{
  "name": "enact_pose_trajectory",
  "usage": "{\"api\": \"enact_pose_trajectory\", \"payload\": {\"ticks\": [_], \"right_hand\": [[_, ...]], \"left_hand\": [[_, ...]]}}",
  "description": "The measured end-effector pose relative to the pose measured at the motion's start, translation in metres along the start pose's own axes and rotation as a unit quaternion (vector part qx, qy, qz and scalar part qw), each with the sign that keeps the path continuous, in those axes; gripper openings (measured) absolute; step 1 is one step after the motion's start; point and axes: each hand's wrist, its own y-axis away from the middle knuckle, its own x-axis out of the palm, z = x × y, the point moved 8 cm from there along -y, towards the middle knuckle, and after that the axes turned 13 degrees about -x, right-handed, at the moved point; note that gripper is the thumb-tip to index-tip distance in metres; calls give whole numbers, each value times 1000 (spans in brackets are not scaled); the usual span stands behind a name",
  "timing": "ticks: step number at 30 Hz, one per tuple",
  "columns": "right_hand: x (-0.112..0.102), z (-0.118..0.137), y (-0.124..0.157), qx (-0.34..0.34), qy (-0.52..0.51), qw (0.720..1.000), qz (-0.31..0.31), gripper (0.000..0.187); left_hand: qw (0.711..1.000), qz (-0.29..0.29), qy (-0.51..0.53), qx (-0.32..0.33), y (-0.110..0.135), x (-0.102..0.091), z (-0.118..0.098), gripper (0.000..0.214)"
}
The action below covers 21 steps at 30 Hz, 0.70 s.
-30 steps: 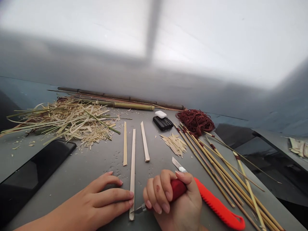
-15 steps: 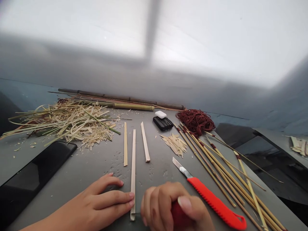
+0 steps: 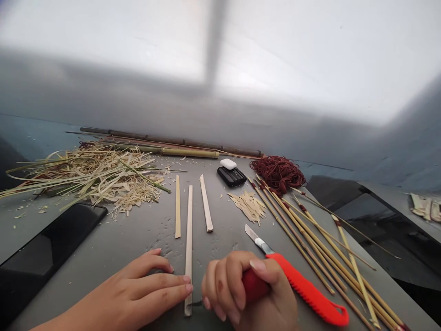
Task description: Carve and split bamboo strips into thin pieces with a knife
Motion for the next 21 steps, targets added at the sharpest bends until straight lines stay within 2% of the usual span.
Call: {"api": "enact_pose_trajectory", "payload": {"ticks": [2,6,15,21], "right_hand": [[-2,-2,-2,2,-20,1000,-18,41],[0,-1,-2,-9,-17,1000,-18,40],[11,3,2,-16,40,998,54,39],[10,-4,-6,-8,-1,1000,24,38]], "left_hand": [[1000,8,1,4,0,1,-1,41],[1000,10,-3,19,-3,-1,-4,43],[999,-21,15,30,-6,-9,-9,41],[999,-7,4,42,-11,-15,-12,43]]}}
